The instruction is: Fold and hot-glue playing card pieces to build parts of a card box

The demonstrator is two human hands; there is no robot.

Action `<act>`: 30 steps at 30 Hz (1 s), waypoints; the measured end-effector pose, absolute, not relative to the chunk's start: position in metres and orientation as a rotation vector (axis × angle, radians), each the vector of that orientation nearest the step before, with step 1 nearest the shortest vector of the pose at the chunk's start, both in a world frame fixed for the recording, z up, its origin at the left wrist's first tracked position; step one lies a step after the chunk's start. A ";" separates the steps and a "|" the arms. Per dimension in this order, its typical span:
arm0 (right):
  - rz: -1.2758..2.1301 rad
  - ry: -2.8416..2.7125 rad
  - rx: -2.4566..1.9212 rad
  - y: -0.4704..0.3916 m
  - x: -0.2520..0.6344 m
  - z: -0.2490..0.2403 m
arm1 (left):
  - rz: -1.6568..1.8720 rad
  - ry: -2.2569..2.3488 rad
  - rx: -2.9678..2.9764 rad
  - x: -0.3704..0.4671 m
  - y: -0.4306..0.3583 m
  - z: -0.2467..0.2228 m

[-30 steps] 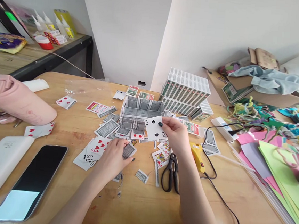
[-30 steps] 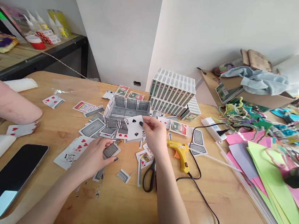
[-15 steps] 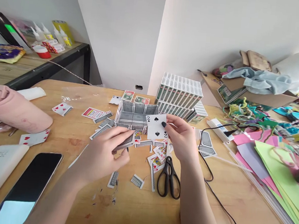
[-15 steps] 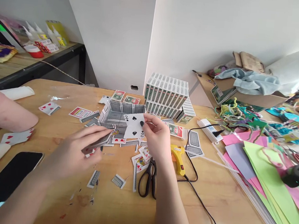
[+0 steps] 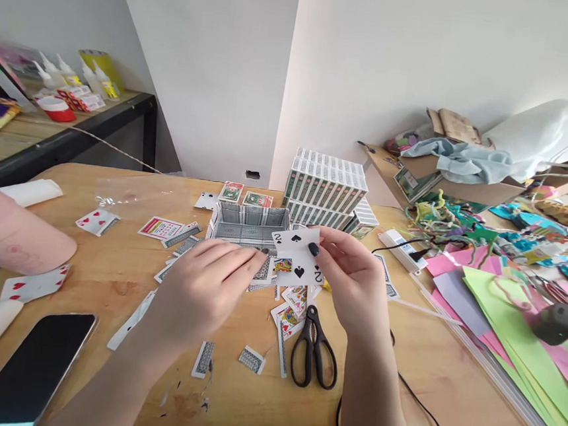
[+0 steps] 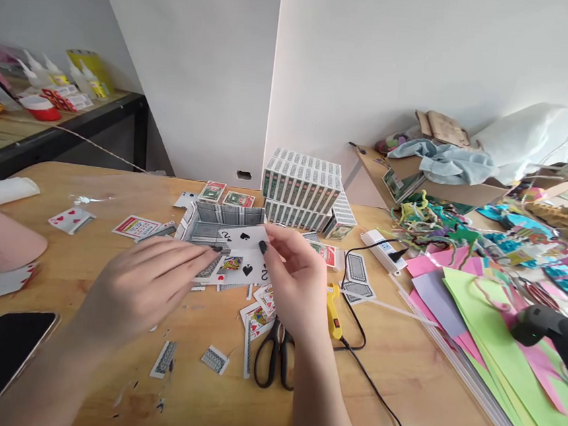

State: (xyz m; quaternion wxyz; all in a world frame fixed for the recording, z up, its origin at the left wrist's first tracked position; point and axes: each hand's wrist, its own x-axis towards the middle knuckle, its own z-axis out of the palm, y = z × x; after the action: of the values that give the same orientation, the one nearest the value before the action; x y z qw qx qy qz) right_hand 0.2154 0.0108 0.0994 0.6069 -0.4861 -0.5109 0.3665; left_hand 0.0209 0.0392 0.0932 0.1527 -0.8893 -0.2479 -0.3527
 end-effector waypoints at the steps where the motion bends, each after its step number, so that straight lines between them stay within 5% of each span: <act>1: 0.843 -1.178 -1.116 0.010 0.215 0.100 | -1.021 -0.712 -2.530 0.021 0.039 0.093; 30: 0.788 -1.193 -1.123 0.005 0.210 0.103 | -1.069 -0.740 -2.475 0.023 0.037 0.090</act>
State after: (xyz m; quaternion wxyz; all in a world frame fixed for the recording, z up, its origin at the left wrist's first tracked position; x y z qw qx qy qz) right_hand 0.2102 0.0048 0.1028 0.6147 -0.4871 -0.5177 0.3418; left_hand 0.0232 0.0375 0.0900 0.1720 -0.8721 -0.2608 -0.3766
